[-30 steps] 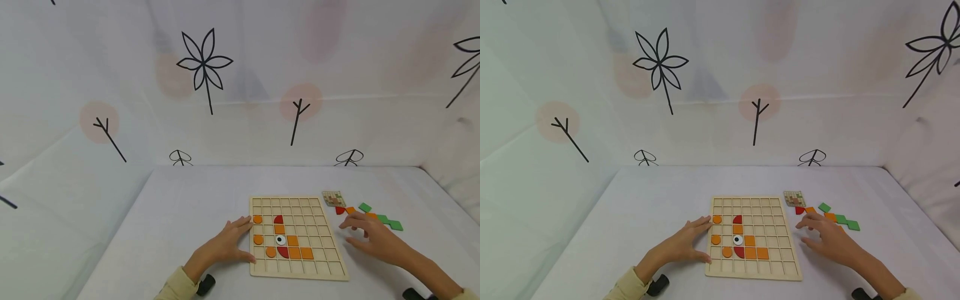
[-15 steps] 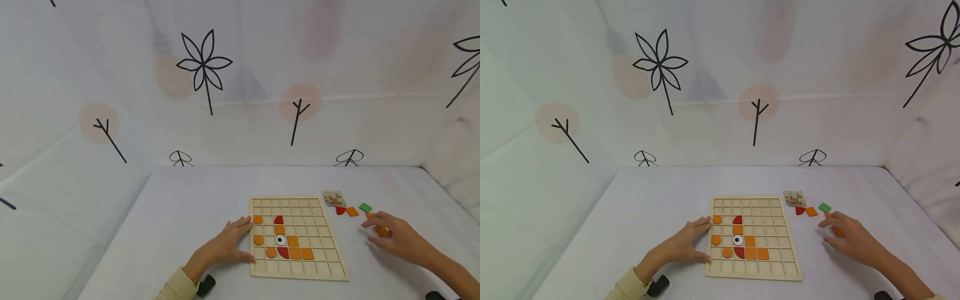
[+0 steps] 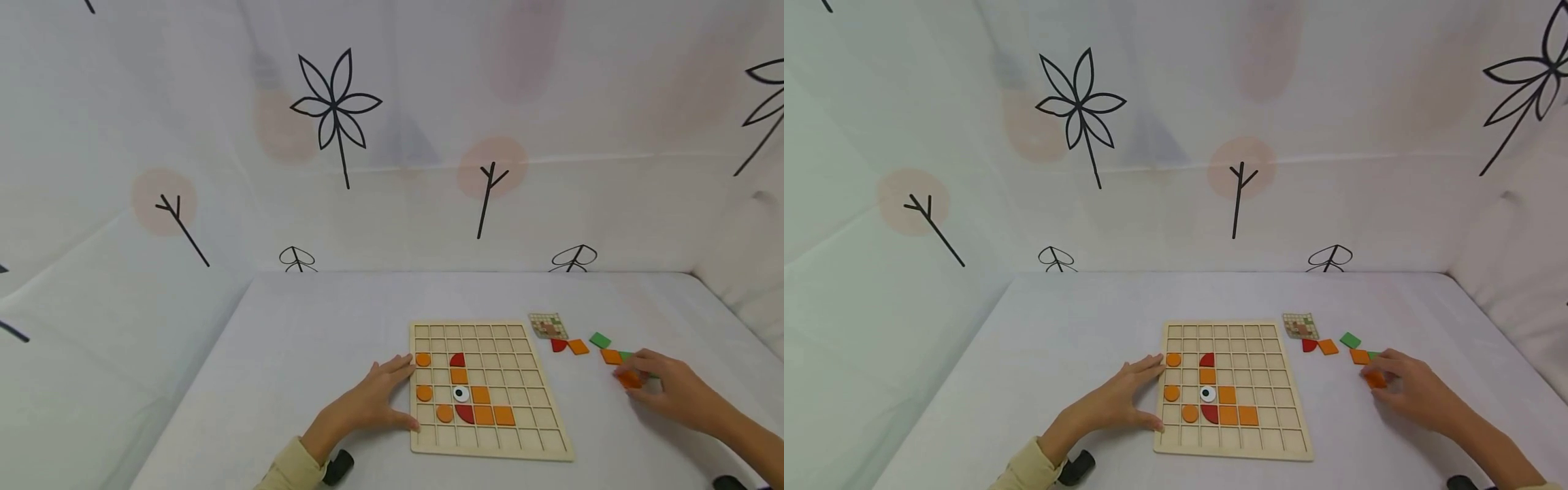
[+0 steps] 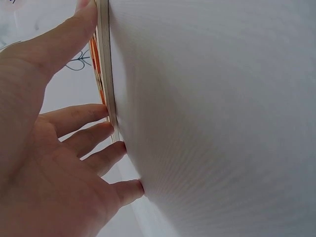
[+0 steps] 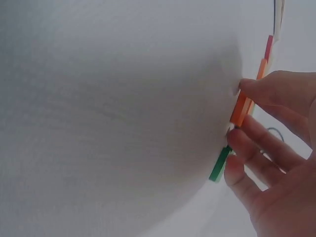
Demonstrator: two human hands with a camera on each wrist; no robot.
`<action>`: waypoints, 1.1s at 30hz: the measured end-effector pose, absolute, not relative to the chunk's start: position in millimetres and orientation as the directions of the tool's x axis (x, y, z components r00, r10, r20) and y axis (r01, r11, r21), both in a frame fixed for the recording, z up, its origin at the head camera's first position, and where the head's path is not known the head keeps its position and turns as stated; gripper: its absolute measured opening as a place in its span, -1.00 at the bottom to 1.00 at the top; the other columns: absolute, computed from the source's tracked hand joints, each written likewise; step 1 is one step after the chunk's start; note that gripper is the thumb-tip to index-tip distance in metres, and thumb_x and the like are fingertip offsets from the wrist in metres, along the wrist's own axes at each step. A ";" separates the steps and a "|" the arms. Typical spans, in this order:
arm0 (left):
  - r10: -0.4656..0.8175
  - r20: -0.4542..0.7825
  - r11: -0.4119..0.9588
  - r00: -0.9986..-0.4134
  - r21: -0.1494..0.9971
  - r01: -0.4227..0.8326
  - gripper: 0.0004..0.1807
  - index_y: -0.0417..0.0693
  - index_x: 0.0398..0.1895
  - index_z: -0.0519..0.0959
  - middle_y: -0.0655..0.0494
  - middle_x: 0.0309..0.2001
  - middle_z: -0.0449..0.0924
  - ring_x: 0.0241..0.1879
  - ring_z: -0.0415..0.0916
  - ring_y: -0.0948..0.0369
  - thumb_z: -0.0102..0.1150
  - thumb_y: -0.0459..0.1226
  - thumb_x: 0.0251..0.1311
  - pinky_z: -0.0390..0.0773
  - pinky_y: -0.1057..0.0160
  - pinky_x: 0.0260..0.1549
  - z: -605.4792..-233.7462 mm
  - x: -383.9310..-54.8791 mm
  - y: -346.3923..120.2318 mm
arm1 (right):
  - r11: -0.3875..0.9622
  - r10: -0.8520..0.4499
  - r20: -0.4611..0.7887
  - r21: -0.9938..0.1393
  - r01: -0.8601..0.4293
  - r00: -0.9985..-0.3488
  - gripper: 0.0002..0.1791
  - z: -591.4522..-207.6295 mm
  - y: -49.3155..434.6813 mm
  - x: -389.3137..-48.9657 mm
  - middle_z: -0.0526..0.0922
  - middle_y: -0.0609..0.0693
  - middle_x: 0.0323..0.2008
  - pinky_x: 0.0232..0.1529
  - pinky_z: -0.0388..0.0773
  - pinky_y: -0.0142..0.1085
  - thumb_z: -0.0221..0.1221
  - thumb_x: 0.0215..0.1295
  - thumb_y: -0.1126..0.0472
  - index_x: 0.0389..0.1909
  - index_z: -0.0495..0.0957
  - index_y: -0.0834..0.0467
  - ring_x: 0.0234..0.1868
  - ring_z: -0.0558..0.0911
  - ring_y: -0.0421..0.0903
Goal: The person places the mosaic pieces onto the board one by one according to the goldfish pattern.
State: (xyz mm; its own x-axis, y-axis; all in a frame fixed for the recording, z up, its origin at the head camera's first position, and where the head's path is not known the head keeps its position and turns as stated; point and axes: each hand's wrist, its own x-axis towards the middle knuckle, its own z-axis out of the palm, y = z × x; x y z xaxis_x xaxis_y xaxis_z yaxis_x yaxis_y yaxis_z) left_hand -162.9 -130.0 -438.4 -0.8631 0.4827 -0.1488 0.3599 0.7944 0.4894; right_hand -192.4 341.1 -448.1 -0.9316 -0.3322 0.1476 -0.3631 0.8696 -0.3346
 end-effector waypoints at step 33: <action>0.477 -0.145 0.796 -0.867 0.490 0.356 0.07 -0.05 0.39 0.26 0.10 0.44 0.09 0.43 -0.02 0.11 0.41 0.21 -0.22 -0.02 -0.16 0.32 -440.3 -162.3 -129.5 | 0.601 -0.588 0.219 -0.526 -0.602 -0.778 -0.79 -420.5 242.0 -182.1 0.52 -0.27 -0.33 -0.50 0.51 -0.46 0.35 0.03 0.33 -0.27 0.67 0.09 -0.40 0.43 -0.32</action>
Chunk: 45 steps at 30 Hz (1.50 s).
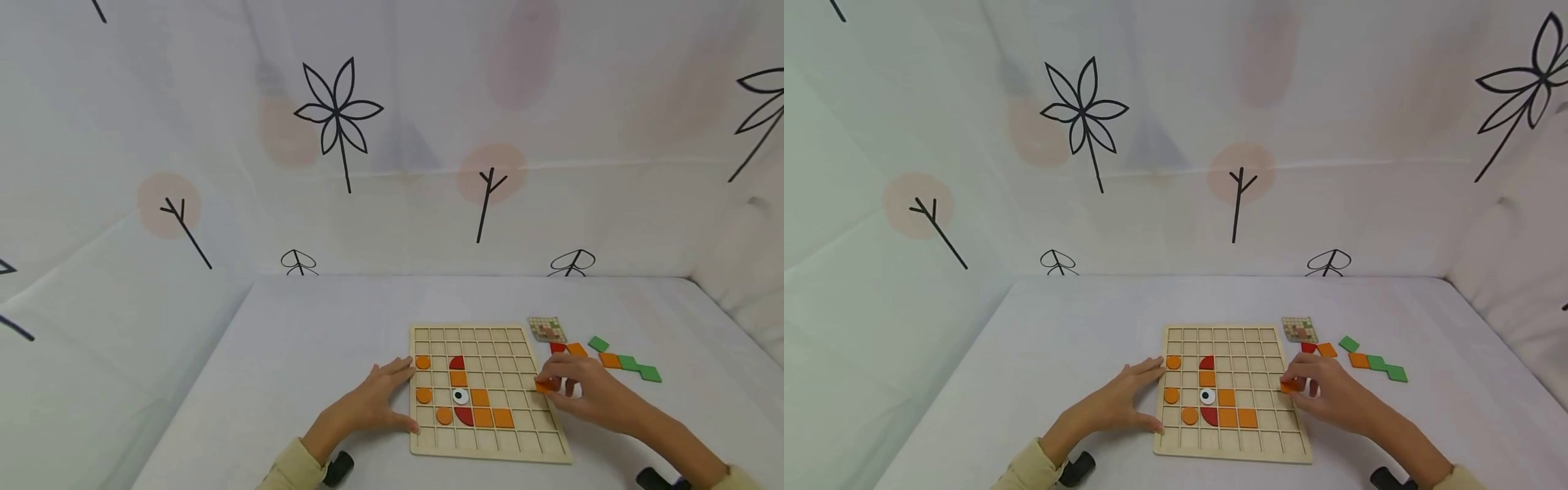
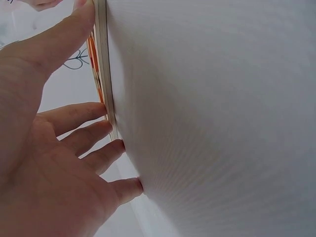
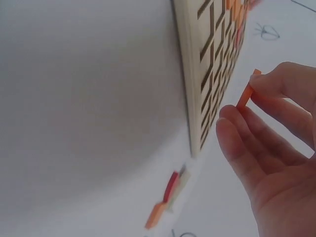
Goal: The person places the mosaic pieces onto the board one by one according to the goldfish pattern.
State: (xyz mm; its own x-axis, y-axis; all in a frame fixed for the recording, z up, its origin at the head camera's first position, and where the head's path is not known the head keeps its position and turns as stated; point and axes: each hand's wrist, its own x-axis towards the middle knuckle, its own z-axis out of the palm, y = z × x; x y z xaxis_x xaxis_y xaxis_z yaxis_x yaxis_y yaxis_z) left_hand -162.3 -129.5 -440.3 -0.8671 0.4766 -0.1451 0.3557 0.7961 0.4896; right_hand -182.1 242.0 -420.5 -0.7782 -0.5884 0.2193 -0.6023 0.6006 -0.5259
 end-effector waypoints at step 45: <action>0.489 -0.134 0.793 -0.862 0.481 0.375 0.07 -0.05 0.38 0.26 0.10 0.44 0.08 0.43 -0.01 0.12 0.37 0.24 -0.22 0.00 -0.15 0.32 -438.3 -161.7 -129.6 | 0.642 -0.604 0.124 -0.509 -0.573 -0.787 -0.79 -423.2 215.9 -189.2 0.50 -0.19 -0.20 -0.42 0.49 -0.40 0.35 0.10 0.10 -0.23 0.63 -0.01 -0.32 0.45 -0.27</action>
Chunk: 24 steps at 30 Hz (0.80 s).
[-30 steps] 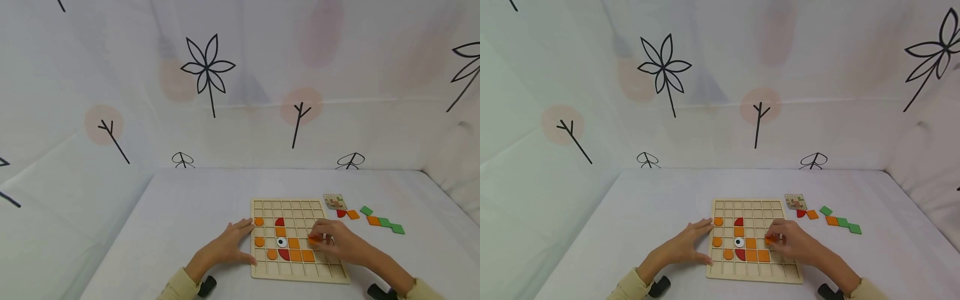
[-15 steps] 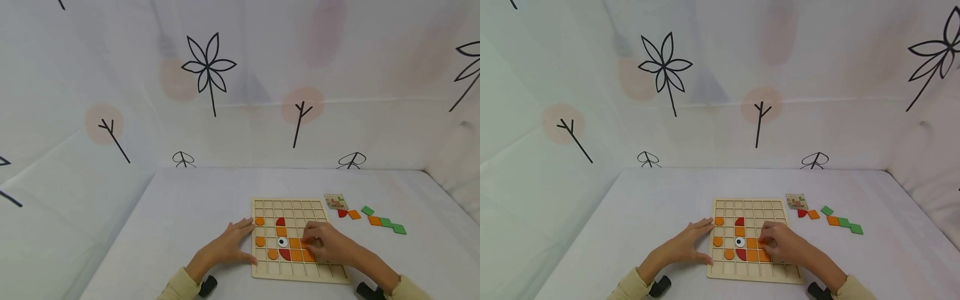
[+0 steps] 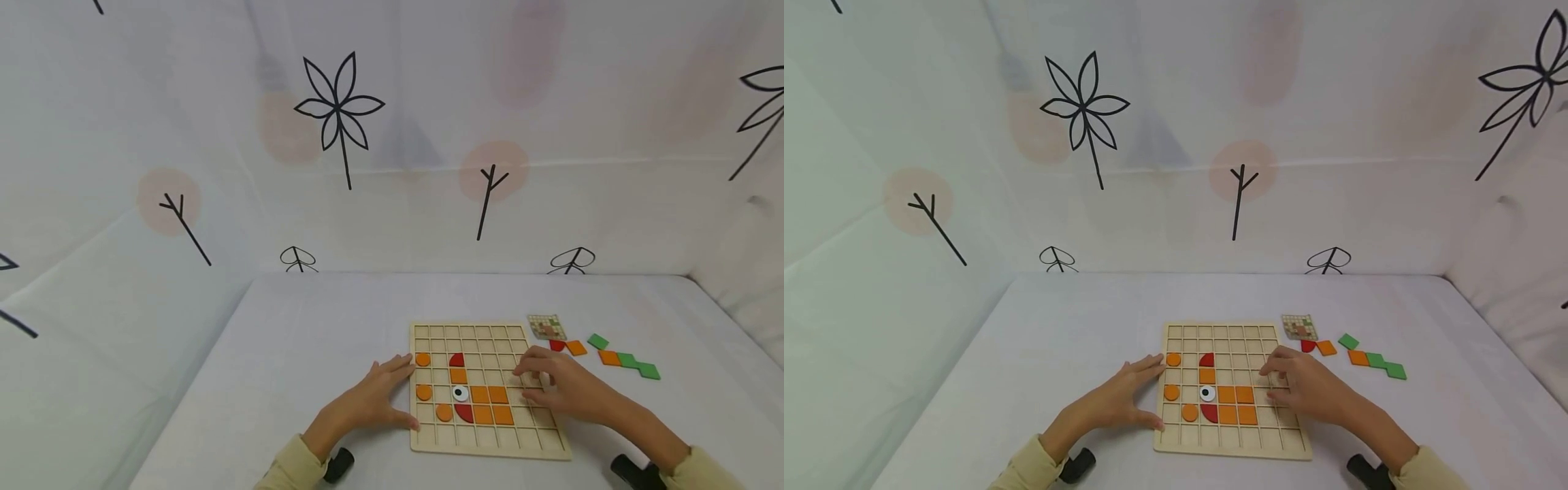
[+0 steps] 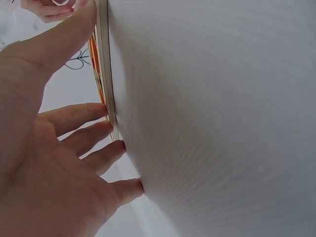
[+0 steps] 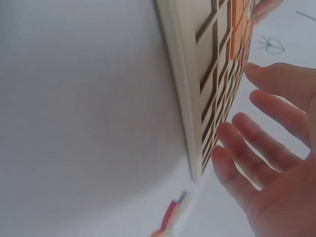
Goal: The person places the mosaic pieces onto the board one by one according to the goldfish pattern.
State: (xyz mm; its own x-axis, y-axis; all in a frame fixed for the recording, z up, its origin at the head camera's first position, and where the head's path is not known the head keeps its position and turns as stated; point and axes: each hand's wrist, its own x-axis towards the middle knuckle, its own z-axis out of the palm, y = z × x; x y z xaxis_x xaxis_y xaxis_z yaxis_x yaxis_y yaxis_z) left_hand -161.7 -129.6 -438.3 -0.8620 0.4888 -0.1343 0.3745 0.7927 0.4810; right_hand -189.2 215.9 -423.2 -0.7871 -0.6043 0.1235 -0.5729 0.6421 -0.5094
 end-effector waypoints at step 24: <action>0.477 -0.153 0.803 -0.866 0.477 0.358 0.05 -0.06 0.38 0.26 0.09 0.45 0.07 0.43 -0.02 0.10 0.42 0.19 -0.21 -0.03 -0.14 0.33 -435.9 -161.3 -127.9 | 0.751 -0.461 0.266 -0.391 -0.532 -0.847 -0.71 -429.7 284.9 -223.5 0.54 -0.04 -0.28 -0.53 0.42 -0.41 0.43 -0.08 0.30 -0.26 0.65 0.12 -0.36 0.44 -0.16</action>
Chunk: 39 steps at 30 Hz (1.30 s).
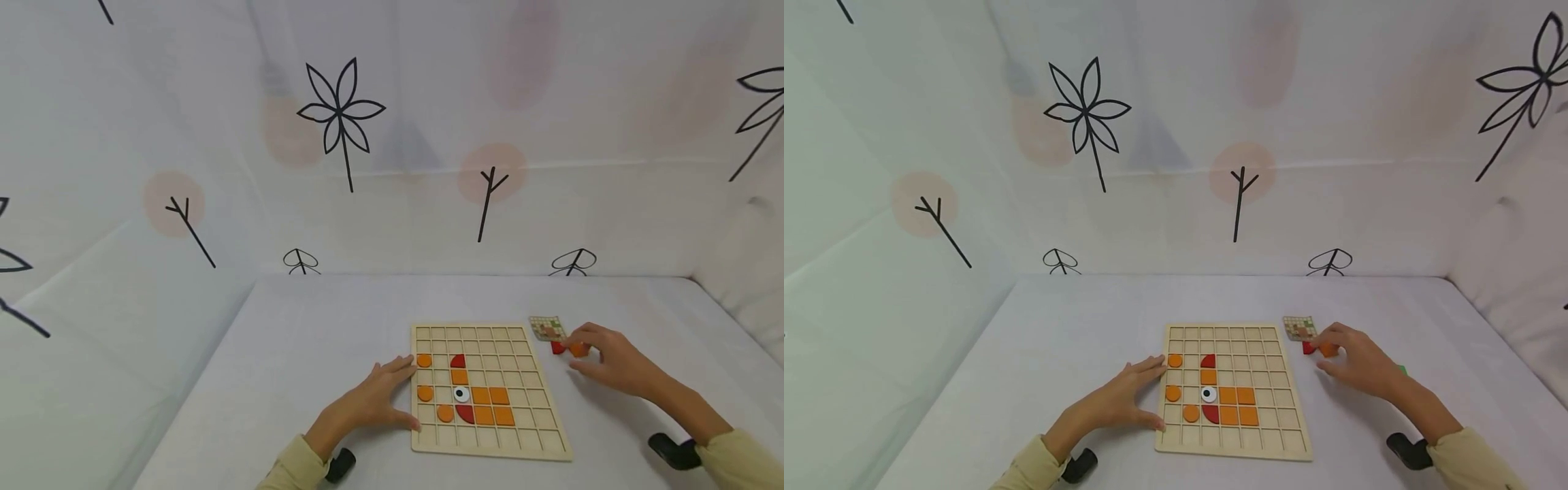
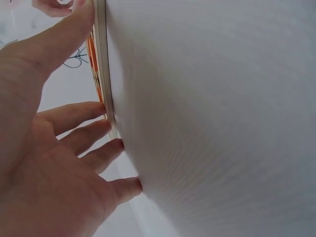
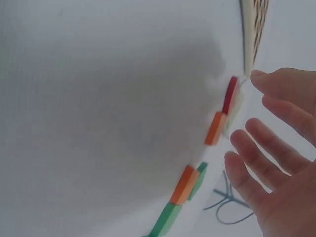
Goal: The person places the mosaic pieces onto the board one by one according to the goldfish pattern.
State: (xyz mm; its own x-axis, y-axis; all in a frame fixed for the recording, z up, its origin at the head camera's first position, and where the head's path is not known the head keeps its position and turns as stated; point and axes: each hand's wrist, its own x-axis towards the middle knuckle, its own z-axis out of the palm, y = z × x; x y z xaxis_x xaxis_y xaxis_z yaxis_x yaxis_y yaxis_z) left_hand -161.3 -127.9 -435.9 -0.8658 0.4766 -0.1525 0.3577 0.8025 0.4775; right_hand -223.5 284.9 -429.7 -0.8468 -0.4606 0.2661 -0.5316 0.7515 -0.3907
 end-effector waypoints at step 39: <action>0.484 -0.146 0.792 -0.863 0.492 0.362 0.05 -0.04 0.39 0.26 0.14 0.45 0.07 0.44 -0.05 0.15 0.37 0.22 -0.20 -0.03 -0.14 0.33 -439.6 -161.3 -130.2 | 0.736 -0.464 0.297 -0.395 -0.550 -0.834 -0.78 -433.3 288.8 -233.6 0.53 -0.17 -0.43 -0.56 0.46 -0.44 0.37 -0.11 0.45 -0.40 0.64 0.16 -0.47 0.40 -0.31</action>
State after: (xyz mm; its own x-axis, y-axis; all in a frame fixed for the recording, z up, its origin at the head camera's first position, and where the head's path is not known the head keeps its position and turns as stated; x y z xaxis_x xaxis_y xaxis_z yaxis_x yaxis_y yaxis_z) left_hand -161.3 -130.2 -439.6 -0.8626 0.4845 -0.1455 0.3617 0.7918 0.4921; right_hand -233.6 288.8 -433.3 -0.8345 -0.4640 0.2973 -0.5499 0.7357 -0.3953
